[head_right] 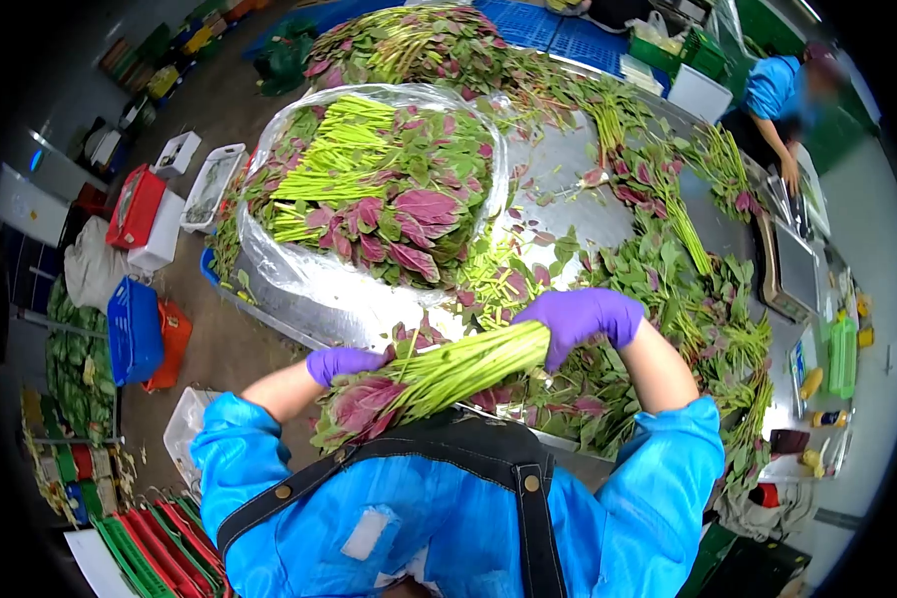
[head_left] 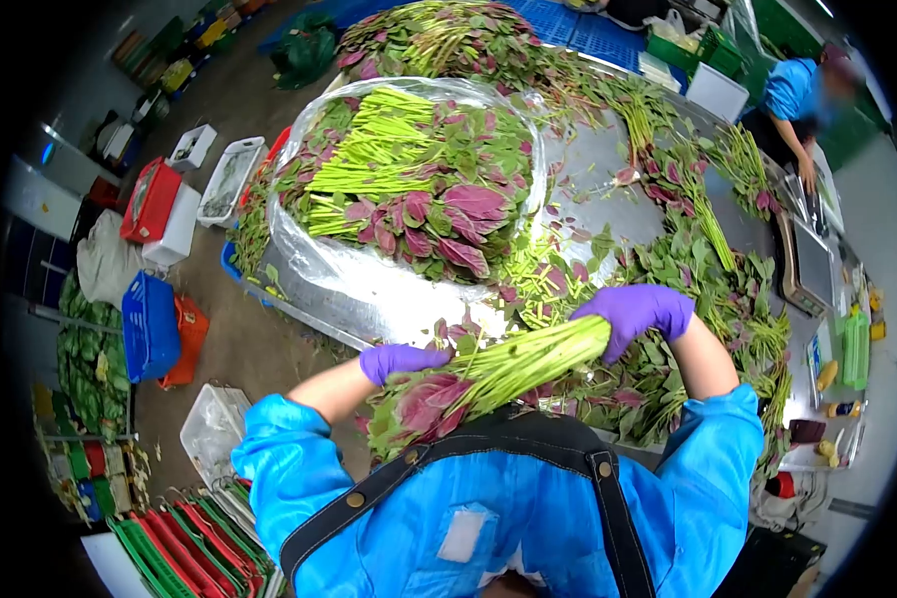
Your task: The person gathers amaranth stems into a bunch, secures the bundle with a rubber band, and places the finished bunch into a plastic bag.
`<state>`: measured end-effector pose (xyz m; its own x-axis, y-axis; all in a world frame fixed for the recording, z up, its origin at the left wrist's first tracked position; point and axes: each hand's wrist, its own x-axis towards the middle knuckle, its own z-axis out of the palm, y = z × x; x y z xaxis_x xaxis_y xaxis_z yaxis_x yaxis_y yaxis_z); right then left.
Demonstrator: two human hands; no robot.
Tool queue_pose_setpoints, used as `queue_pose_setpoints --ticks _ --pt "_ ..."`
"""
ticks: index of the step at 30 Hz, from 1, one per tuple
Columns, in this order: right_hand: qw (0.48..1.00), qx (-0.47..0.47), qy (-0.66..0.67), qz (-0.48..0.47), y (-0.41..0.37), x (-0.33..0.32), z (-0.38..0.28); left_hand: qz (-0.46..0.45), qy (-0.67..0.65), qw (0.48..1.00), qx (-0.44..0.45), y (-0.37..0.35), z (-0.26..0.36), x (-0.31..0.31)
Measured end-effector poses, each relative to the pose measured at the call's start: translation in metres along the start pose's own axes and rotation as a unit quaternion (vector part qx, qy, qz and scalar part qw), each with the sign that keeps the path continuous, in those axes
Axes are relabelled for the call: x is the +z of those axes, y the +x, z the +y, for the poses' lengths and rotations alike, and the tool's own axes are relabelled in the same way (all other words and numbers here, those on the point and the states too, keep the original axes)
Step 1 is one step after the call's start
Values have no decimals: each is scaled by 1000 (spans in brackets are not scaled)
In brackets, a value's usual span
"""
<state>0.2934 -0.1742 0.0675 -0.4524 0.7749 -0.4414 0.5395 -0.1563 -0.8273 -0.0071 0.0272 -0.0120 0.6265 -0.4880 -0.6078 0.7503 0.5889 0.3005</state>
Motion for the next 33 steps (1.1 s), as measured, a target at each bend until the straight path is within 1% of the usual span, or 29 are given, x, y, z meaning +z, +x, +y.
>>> queue_pose_setpoints --ticks 1,2,3,4,5,6,7,8,9,10,12,14,16,17,18,19,20,21,22,24,26,28,30,32,33 --pt "999 26 19 0 1 -4 4 -3 6 1000 -9 17 -28 -26" --pt "998 51 38 -2 3 -6 6 -93 81 988 95 46 -66 -76" --pt "999 28 25 8 8 -5 15 -183 152 951 199 63 -82 -104" --pt "999 30 26 13 7 -3 18 -186 155 950 195 52 -68 -78" --pt "987 14 52 154 6 3 19 -126 214 946 209 26 -47 -28" --pt "953 -4 77 293 8 8 23 -64 273 934 221 12 -35 -1" --pt "919 22 162 359 13 13 46 -35 260 939 222 6 -35 6" --pt "876 51 295 379 14 25 64 -21 223 948 228 4 -41 7" --pt "886 113 352 279 22 42 83 -13 174 957 230 3 -48 4" --pt "882 171 402 174 32 62 102 -3 138 962 237 3 -52 1" --pt "897 6 441 33 60 106 110 13 92 965 247 4 -60 -4" --pt "846 -134 513 59 84 125 88 23 57 965 253 4 -64 -5" --pt "745 -224 625 63 83 119 55 32 38 965 257 3 -67 -6" --pt "729 -242 638 54 83 115 45 35 33 964 260 3 -68 -6" --pt "728 -245 638 53 85 114 43 37 27 964 263 3 -68 -6" --pt "807 -173 563 39 86 113 42 40 23 963 265 3 -68 -5" --pt "872 -97 480 23 86 112 40 42 21 963 267 4 -69 -5" --pt "886 -86 451 73 72 99 2 44 19 962 269 4 -69 -5" --pt "885 -85 452 74 75 99 -6 44 15 962 269 4 -69 -5" --pt "903 -1 405 144 75 99 -12 43 9 961 272 7 -69 -4" --pt "896 17 421 142 69 93 -6 45 6 960 275 8 -68 -4" --pt "878 -103 434 174 59 88 15 46 2 959 278 8 -69 -3" --pt "776 -150 552 264 42 74 39 49 -1 958 282 7 -69 -3" --pt "814 -29 454 361 19 57 49 51 -8 958 282 8 -72 -3" --pt "876 41 326 352 13 62 43 53 -12 957 284 9 -72 -3"
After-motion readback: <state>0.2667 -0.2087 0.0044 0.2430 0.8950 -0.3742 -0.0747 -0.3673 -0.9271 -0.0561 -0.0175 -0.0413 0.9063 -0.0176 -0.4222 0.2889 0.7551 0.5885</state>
